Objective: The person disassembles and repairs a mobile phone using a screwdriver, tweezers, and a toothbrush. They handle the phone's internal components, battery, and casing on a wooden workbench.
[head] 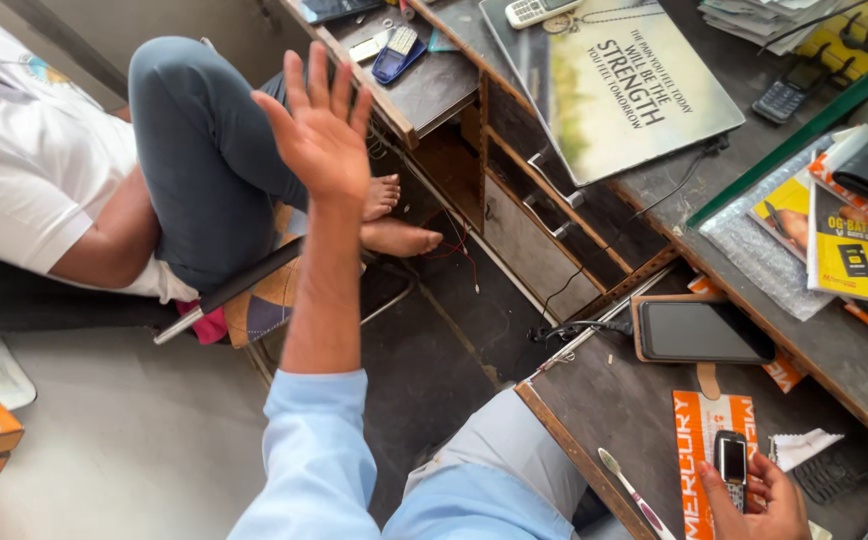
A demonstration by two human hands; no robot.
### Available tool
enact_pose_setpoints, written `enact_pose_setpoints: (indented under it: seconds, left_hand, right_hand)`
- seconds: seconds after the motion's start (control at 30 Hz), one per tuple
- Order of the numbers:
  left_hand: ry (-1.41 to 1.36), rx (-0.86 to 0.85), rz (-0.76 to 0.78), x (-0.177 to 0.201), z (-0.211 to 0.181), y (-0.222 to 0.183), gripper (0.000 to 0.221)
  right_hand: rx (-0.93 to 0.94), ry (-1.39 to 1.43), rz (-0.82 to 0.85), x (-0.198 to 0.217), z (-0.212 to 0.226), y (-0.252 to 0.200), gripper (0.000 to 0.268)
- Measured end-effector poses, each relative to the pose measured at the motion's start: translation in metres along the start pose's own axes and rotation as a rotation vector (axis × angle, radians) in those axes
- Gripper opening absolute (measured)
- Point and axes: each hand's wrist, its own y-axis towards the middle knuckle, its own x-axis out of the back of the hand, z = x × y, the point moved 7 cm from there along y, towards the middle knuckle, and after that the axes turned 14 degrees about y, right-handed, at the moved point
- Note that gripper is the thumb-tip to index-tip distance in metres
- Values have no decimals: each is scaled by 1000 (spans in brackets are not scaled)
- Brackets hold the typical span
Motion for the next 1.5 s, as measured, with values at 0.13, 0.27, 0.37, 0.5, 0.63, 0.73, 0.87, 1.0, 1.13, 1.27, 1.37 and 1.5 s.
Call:
enact_pose_setpoints:
  seconds: [0.13, 0.27, 0.37, 0.5, 0.63, 0.73, 0.87, 1.0, 1.13, 1.27, 1.37, 1.5]
  left_hand:
    - [-55, 145, 3, -54, 47, -99, 84]
    - [-166, 503, 55, -125, 88, -234, 74]
    - [-208, 862, 167, -179, 104, -323, 77]
    - [-427, 1062, 202, -218, 104, -377, 73]
    - [-521, 1156, 171, -228, 110, -373, 60]
    - [-610, 1184, 168, -238, 109, -372, 54]
    - [-557, 1288, 87, -245, 120, -383, 53]
    - [-565, 1278, 217, -267, 114, -385, 52]
    - [-633, 1308, 362, -304, 66, -390, 45]
    - [-245, 1156, 697, -324, 28, -399, 58]
    - [-21, 952, 982, -342, 20, -405, 74]
    - [-125, 1601, 158, -303, 122, -427, 42]
  right_hand:
    - [10, 48, 21, -7, 2, 3, 71]
    - [-30, 102, 65, -31, 98, -15, 73]
    - [-6, 91, 127, -53, 199, -22, 66]
    - [218, 72, 200, -77, 282, -16, 66]
    - [265, 60, 182, -72, 300, -14, 75]
    - [116, 250, 212, -57, 286, -16, 64]
    - [-6, 522, 89, -27, 254, -29, 35]
    - [-209, 556, -53, -3, 212, -51, 23]
    - [-299, 803, -169, 12, 180, -65, 19]
    - [-277, 827, -200, 34, 161, -79, 16]
    - [-305, 599, -236, 60, 146, -70, 16]
    - [-244, 21, -266, 92, 140, -37, 16]
